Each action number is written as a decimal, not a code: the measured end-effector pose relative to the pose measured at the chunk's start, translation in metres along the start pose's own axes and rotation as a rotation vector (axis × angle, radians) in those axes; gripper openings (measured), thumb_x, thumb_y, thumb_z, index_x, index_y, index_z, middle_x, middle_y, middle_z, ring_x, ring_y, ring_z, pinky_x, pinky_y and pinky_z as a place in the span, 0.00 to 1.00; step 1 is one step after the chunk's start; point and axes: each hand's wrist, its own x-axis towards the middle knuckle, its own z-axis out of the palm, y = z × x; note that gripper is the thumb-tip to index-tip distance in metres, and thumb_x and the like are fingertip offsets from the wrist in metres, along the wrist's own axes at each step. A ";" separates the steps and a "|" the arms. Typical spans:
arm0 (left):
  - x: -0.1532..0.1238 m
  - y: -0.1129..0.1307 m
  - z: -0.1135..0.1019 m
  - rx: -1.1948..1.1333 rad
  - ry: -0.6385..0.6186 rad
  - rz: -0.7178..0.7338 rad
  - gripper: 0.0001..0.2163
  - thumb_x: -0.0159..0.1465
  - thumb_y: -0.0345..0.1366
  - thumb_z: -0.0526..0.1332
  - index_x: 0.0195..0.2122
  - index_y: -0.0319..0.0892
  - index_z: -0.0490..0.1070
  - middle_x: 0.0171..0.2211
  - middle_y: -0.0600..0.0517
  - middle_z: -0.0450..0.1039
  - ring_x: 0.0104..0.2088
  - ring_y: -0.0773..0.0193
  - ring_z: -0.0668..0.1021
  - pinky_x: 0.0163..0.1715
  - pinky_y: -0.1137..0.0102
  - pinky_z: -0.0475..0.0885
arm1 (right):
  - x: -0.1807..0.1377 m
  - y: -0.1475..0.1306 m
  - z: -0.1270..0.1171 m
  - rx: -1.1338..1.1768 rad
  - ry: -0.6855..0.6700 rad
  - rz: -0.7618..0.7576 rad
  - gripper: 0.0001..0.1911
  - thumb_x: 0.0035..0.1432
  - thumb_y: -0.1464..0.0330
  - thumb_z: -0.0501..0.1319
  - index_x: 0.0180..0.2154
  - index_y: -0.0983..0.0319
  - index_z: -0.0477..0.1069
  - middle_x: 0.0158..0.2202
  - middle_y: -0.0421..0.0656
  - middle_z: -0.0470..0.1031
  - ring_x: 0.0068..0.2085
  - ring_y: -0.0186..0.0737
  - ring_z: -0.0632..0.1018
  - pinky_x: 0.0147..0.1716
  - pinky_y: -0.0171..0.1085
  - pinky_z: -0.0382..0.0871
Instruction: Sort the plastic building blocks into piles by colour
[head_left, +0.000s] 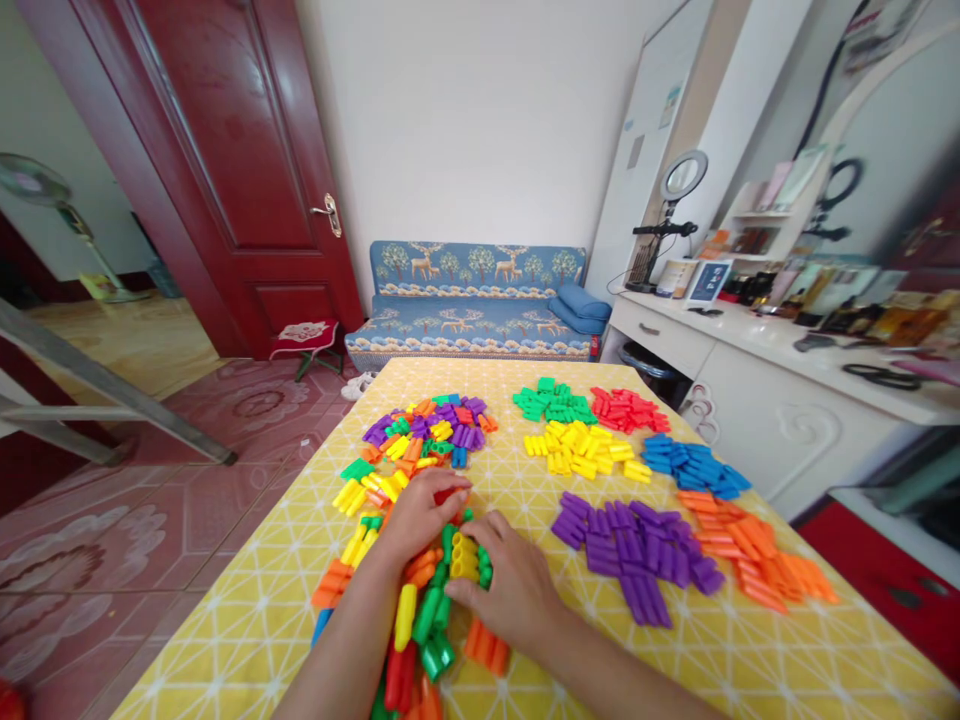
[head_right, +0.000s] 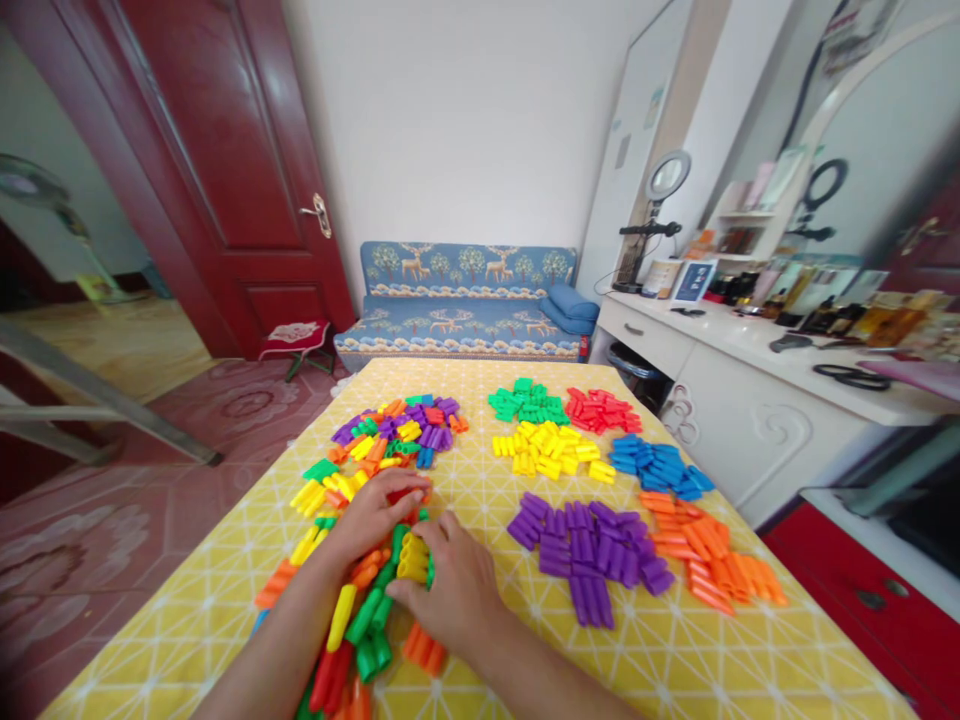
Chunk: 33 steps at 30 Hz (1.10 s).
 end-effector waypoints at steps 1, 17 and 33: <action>0.000 0.000 0.000 0.002 -0.003 0.003 0.13 0.63 0.41 0.58 0.43 0.45 0.79 0.45 0.47 0.77 0.49 0.57 0.75 0.53 0.61 0.68 | -0.005 -0.001 0.003 -0.002 -0.010 0.009 0.24 0.47 0.58 0.69 0.47 0.52 0.70 0.45 0.41 0.73 0.44 0.44 0.75 0.41 0.38 0.64; 0.002 -0.003 0.000 0.004 -0.010 0.015 0.13 0.63 0.42 0.59 0.43 0.45 0.79 0.46 0.46 0.76 0.49 0.56 0.75 0.52 0.60 0.68 | -0.006 0.016 0.010 0.498 0.178 0.066 0.13 0.51 0.64 0.65 0.41 0.57 0.75 0.31 0.39 0.76 0.27 0.34 0.72 0.30 0.34 0.63; 0.002 -0.005 0.000 0.015 -0.020 -0.006 0.13 0.63 0.42 0.59 0.44 0.45 0.79 0.46 0.46 0.76 0.49 0.56 0.75 0.53 0.60 0.67 | 0.069 0.093 -0.053 1.238 0.747 0.412 0.20 0.37 0.66 0.70 0.36 0.64 0.73 0.29 0.41 0.76 0.36 0.40 0.80 0.41 0.39 0.76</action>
